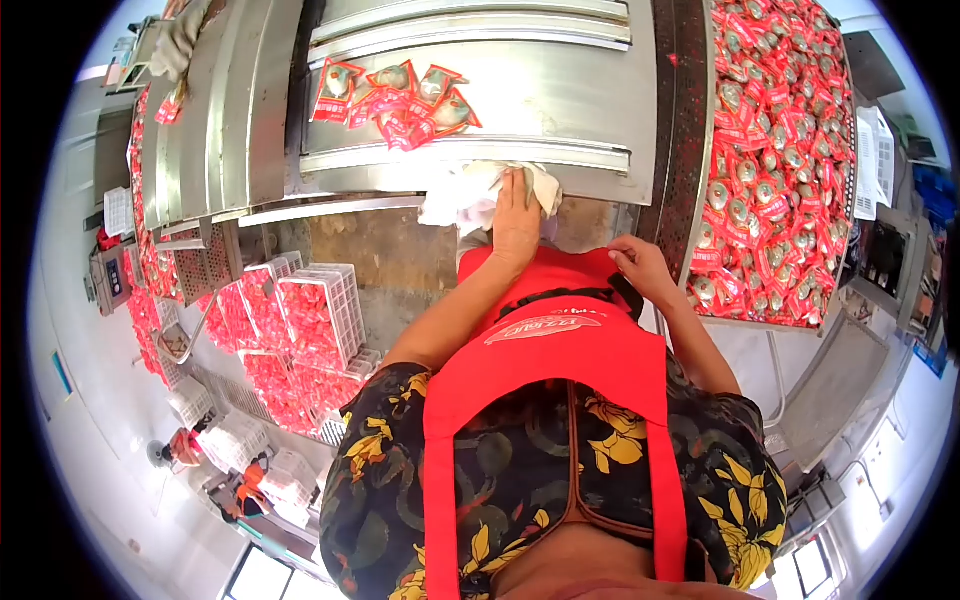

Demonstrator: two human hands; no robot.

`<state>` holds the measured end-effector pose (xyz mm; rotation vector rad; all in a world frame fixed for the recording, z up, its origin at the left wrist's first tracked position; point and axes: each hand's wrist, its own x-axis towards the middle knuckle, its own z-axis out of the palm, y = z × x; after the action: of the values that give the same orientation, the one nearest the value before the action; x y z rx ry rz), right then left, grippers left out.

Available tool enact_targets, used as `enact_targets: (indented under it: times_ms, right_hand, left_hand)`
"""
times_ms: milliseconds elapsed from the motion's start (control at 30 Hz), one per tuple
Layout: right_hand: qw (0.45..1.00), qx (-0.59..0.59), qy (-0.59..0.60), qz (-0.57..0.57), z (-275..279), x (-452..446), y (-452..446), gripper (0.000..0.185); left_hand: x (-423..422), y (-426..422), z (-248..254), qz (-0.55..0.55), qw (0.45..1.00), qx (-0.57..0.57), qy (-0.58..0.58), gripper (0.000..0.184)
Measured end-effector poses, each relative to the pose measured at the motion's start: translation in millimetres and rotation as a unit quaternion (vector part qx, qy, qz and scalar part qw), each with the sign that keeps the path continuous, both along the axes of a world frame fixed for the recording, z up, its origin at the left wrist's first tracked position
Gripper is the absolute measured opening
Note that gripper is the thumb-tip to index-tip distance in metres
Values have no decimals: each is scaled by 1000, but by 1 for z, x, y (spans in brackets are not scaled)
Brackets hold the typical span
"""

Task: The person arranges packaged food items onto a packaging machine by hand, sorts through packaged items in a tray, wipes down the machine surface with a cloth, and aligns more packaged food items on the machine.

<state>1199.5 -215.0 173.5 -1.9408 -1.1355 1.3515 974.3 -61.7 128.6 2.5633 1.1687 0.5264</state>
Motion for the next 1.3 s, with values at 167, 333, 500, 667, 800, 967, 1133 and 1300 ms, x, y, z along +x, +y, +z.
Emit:
enact_targets:
  times_ms: [167,333,500,667,800,967,1133,1300]
  right_hand:
    - [1000,-7,-3,-13,3,2,-16,18]
    - [999,-12,-4,-52,11,-1,-26,16]
    - [995,22,-35,-90,4,11,-61,14]
    - [991,15,-26,-132,0,6,-81,14]
    - [995,-2,-40,-87,0,-7,-65,15]
    - [997,39,-51,-52,25,-11,-33,15]
    - [992,37,-30,-117,13,-3,-51,16]
    - [992,20,-31,-123,21,-7,-62,17]
  left_hand:
    - [-2,-1,6,-35,999,-5,28,38]
    - [55,-20,15,-143,989,-13,-41,55]
    - [99,-29,13,-201,977,-15,-61,51]
    - [102,-26,4,-241,970,20,-24,47]
    - [106,-9,8,-256,962,98,-15,46]
    - [98,13,20,-316,948,29,-2,53]
    - [63,29,16,-292,956,32,-15,52]
    - [26,41,28,-250,966,41,-44,44]
